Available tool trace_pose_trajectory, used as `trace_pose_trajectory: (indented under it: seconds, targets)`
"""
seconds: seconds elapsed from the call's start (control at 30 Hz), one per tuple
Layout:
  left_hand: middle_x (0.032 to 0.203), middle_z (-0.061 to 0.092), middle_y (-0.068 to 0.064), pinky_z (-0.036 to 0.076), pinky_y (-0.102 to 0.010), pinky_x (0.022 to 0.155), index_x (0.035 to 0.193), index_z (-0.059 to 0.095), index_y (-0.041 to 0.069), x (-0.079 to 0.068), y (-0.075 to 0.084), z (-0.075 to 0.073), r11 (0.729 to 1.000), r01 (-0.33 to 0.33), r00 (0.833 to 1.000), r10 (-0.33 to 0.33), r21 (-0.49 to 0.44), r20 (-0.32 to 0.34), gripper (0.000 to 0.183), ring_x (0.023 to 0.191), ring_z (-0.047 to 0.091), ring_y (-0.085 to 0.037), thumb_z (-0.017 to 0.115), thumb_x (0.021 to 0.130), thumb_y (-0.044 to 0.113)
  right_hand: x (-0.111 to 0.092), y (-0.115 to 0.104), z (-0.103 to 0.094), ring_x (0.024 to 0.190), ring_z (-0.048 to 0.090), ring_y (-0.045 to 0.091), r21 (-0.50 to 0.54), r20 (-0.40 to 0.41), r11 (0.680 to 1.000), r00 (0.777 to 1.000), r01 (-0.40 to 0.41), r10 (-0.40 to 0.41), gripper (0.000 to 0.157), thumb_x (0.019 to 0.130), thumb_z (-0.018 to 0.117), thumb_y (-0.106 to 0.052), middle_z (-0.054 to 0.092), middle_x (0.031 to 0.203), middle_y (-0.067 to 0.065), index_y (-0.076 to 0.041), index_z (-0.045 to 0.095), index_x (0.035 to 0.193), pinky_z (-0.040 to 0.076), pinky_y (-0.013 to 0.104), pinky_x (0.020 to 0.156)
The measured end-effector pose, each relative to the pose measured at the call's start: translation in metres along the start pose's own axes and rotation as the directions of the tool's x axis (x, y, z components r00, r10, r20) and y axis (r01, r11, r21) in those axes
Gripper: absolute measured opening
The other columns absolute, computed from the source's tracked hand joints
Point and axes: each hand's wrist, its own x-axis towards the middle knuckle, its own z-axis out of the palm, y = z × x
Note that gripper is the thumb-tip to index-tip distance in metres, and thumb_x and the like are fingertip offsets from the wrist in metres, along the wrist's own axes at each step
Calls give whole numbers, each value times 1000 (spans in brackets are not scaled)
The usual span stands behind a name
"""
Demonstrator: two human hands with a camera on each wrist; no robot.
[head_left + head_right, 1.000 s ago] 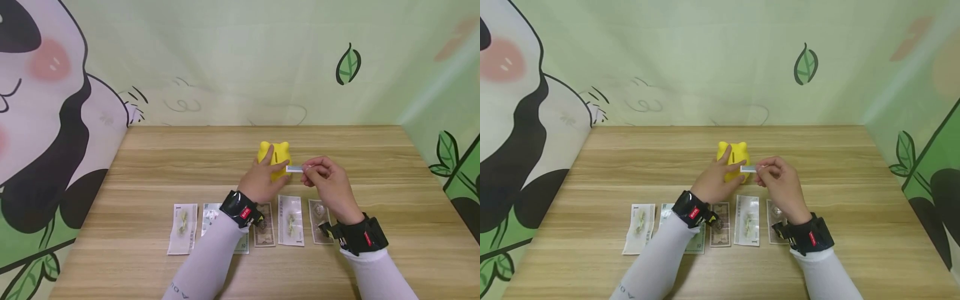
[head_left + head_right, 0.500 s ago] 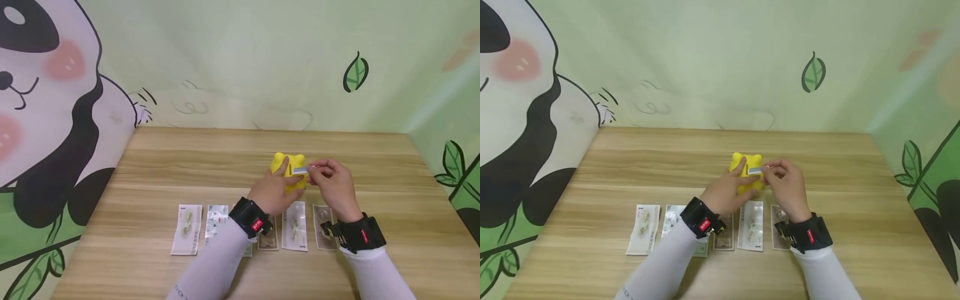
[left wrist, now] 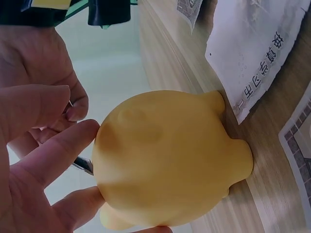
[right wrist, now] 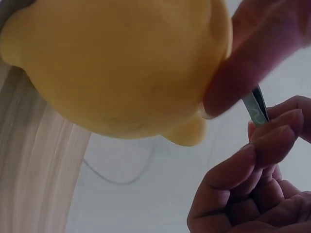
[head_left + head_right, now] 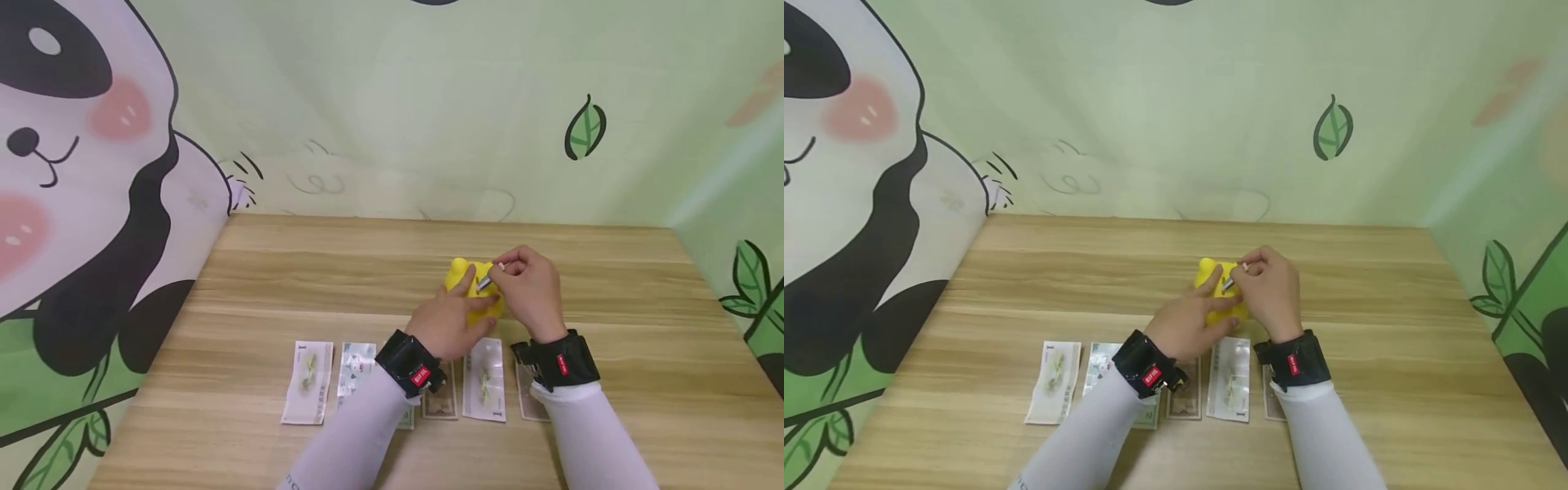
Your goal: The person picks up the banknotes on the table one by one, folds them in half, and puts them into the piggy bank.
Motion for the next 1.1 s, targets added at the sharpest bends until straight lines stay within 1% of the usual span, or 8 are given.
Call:
trace_pose_trajectory:
  seconds: [0.13, 0.43, 0.57, 0.67, 0.87, 0.93, 1.03, 1.1]
  targets:
    - [158, 17, -10, 56, -58, 76, 137, 51, 38, 0, 0, 1, 1000, -11, 1000, 11, 0, 1, 40, 124, 34, -53, 47, 99, 48, 1, 1, 6, 51, 50, 21, 12, -18, 1000, 1000, 7, -7, 12, 82, 66, -12, 61, 64, 9, -7, 65, 94, 33, 25, 38]
    - [157, 18, -10, 57, -56, 73, 136, 54, 37, 1, -1, 4, 999, -41, 999, 41, 18, -11, 39, 123, 35, -52, 46, 99, 48, 0, 7, 12, 52, 53, 20, 91, 46, 993, 996, 70, -75, 19, 87, 69, -15, 61, 63, 10, -5, 63, 101, 41, 23, 41]
    - [157, 19, -10, 58, -55, 70, 137, 54, 34, 2, -2, 3, 999, -48, 999, 48, 25, -11, 40, 123, 35, -53, 46, 99, 47, 1, 9, 12, 55, 52, 22, 171, 115, 984, 990, 56, -76, 25, 88, 72, -20, 59, 65, 13, -5, 61, 105, 43, 24, 43]
    - [157, 19, -9, 59, -55, 68, 137, 53, 33, 1, -3, 3, 999, -42, 999, 42, 20, -7, 41, 123, 35, -53, 46, 99, 47, 1, 10, 13, 57, 52, 23, 188, 152, 981, 986, 41, -71, 28, 90, 70, -22, 58, 67, 15, -5, 59, 108, 43, 25, 45]
    - [157, 17, -9, 59, -52, 67, 137, 54, 32, 1, -4, 2, 999, -46, 999, 46, 9, -5, 41, 123, 35, -52, 46, 99, 47, 2, 12, 14, 54, 51, 21, 171, 147, 984, 987, 41, -66, 24, 90, 69, -19, 56, 64, 12, -6, 59, 107, 40, 23, 42]
    - [157, 16, -10, 59, -52, 71, 136, 55, 31, 1, -5, 2, 999, -52, 999, 52, 2, -11, 41, 124, 35, -51, 47, 99, 47, 2, 12, 15, 53, 50, 21, 144, 124, 988, 989, 60, -78, 20, 90, 68, -16, 54, 62, 10, -6, 58, 105, 39, 23, 40]
    - [157, 16, -11, 54, -55, 86, 135, 56, 30, 2, -5, 3, 998, -66, 998, 66, -5, -23, 40, 125, 37, -47, 48, 99, 46, 2, 13, 17, 51, 49, 20, 93, 82, 991, 991, 95, -103, 15, 89, 65, -12, 52, 60, 8, -7, 59, 102, 37, 24, 40]
    - [157, 17, -11, 51, -55, 91, 135, 57, 30, 2, -5, 3, 998, -70, 997, 70, -3, -26, 40, 125, 38, -45, 49, 99, 45, 1, 14, 19, 51, 48, 20, 64, 64, 992, 992, 108, -112, 13, 89, 65, -11, 52, 60, 7, -9, 60, 100, 35, 24, 39]
